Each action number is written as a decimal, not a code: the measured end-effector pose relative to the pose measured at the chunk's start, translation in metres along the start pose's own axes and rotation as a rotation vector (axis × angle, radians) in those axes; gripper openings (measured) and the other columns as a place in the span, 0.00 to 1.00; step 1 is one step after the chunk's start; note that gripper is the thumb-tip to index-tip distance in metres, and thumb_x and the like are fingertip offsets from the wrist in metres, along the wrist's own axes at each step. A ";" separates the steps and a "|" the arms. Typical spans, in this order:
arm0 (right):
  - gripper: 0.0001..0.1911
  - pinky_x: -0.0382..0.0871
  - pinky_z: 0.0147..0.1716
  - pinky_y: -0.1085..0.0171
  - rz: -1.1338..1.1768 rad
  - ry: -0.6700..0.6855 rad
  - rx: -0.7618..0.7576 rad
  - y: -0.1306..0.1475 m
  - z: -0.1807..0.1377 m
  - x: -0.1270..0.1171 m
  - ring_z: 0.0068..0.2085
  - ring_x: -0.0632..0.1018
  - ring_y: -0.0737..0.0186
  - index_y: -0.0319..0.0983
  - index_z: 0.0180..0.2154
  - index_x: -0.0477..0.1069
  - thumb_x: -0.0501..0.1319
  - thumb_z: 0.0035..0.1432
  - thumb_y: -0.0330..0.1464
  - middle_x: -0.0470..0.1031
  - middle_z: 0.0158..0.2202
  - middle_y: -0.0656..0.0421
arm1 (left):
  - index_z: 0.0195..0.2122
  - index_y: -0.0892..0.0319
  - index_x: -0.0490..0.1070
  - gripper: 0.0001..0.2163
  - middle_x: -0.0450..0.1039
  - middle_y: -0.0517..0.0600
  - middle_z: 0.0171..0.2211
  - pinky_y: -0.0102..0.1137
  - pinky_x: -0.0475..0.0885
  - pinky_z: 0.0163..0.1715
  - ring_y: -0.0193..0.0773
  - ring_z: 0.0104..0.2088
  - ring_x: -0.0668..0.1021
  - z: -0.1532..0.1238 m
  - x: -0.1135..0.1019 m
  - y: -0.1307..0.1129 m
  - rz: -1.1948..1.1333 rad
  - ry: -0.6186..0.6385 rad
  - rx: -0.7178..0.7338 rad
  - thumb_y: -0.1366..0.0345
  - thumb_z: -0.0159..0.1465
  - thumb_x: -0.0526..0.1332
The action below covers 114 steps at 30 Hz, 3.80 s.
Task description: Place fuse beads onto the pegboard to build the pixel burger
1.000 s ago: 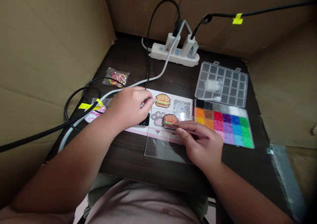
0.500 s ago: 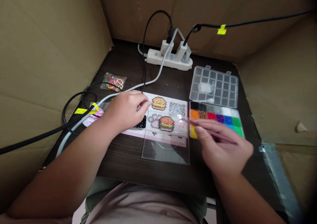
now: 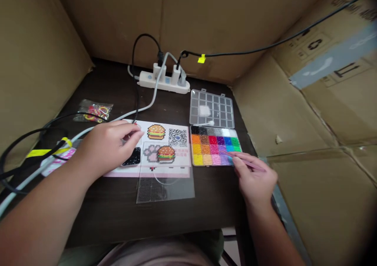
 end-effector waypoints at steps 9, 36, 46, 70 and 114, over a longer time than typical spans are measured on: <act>0.03 0.81 0.36 0.60 0.092 0.058 -0.047 0.006 -0.004 0.020 0.35 0.83 0.58 0.39 0.32 0.80 0.68 0.53 0.30 0.83 0.34 0.54 | 0.35 0.60 0.78 0.14 0.80 0.53 0.36 0.35 0.74 0.34 0.41 0.34 0.81 0.001 -0.002 -0.005 0.046 -0.025 0.088 0.59 0.66 0.55; 0.02 0.81 0.34 0.63 0.038 0.151 -0.041 0.008 -0.007 0.035 0.33 0.83 0.60 0.40 0.30 0.80 0.67 0.53 0.29 0.82 0.31 0.57 | 0.35 0.62 0.78 0.14 0.81 0.54 0.35 0.36 0.75 0.34 0.43 0.34 0.82 0.002 -0.005 -0.011 0.056 -0.031 0.126 0.61 0.66 0.55; 0.02 0.81 0.34 0.62 0.072 0.110 -0.002 0.007 -0.004 0.028 0.33 0.83 0.59 0.39 0.29 0.79 0.67 0.53 0.31 0.83 0.31 0.56 | 0.35 0.57 0.78 0.14 0.80 0.50 0.35 0.34 0.74 0.34 0.41 0.34 0.81 0.001 -0.001 -0.007 0.045 -0.010 0.077 0.58 0.66 0.54; 0.05 0.80 0.37 0.60 0.126 0.480 -0.190 0.058 -0.035 0.097 0.36 0.83 0.59 0.42 0.31 0.79 0.64 0.56 0.28 0.83 0.32 0.58 | 0.35 0.57 0.79 0.13 0.80 0.51 0.36 0.33 0.73 0.40 0.41 0.38 0.80 0.001 0.004 0.000 0.029 0.088 -0.033 0.60 0.65 0.56; 0.05 0.80 0.36 0.60 0.069 0.467 -0.211 0.058 -0.037 0.098 0.34 0.83 0.59 0.42 0.32 0.79 0.64 0.56 0.28 0.83 0.32 0.58 | 0.35 0.56 0.79 0.13 0.80 0.50 0.35 0.32 0.71 0.37 0.39 0.34 0.79 0.001 0.004 -0.001 0.034 0.132 -0.067 0.58 0.65 0.55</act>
Point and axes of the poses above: each hand's wrist, its own z-axis towards the middle knuckle, its own x-axis out of the palm, y = z × x, the point moved 5 cm from there along z, towards the middle knuckle
